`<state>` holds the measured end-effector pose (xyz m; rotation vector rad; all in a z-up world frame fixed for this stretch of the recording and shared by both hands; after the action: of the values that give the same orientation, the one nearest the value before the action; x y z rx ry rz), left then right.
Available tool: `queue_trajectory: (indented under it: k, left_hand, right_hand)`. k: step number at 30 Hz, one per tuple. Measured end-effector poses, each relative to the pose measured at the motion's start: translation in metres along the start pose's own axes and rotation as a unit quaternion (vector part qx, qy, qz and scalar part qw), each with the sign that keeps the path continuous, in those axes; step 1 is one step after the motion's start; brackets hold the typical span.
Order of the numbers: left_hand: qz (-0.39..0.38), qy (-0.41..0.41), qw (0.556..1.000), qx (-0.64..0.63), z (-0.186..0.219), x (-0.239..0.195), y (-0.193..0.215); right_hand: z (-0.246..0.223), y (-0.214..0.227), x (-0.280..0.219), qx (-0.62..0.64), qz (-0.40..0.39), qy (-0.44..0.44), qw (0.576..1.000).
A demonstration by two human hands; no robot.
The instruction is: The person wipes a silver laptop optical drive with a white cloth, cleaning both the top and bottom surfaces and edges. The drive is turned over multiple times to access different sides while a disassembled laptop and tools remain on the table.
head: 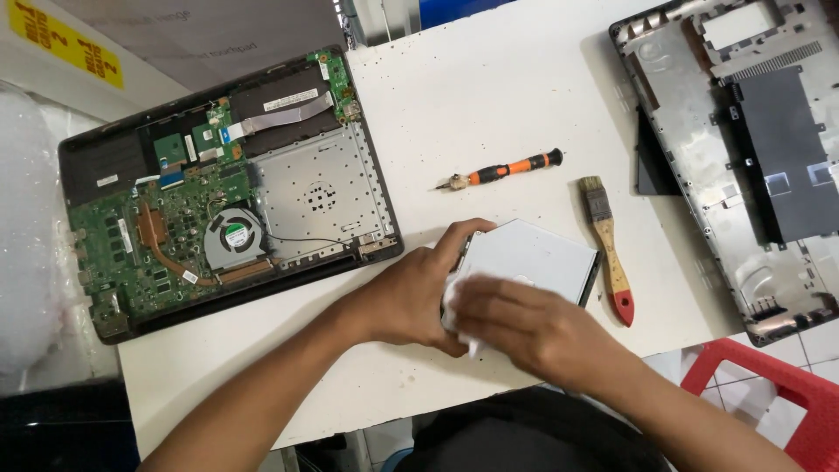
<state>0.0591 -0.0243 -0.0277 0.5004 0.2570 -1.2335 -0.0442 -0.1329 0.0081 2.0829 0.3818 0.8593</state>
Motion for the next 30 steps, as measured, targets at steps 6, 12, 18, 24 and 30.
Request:
queue_trajectory:
  k: [6,12,18,24,30]
  left_hand:
    - [0.023,-0.003,1.000,0.004,0.010,-0.005,0.006]
    - [0.014,0.019,1.000,-0.008,0.011,-0.004,0.005]
    - [0.022,0.030,0.999,-0.003,0.011,-0.003,0.005]
    - [0.021,0.041,0.998,-0.030,0.014,-0.005,0.006]
    - [0.034,0.026,0.998,-0.047,0.014,-0.005,0.007]
  right_hand:
    - [0.029,0.026,-0.013,-0.083,0.041,-0.125,0.988]
    - [-0.005,0.021,-0.009,0.059,0.013,-0.035,0.998]
    - [0.028,0.035,-0.040,-0.064,0.044,-0.153,0.985]
    - [0.020,0.023,-0.057,0.016,0.030,-0.083,0.996]
    - [0.030,0.039,-0.060,-0.071,0.026,-0.161,0.984]
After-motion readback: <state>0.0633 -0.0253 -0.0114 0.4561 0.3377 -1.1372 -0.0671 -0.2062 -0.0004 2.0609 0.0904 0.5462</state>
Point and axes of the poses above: each hand's wrist, its own x-axis towards the middle knuckle, its own y-axis out of the back of the hand, z = x × y, the point moved 6 cm from there along x, towards the middle knuckle, and after that the axes turned 8 degrees about -x, right-handed, at the moved point
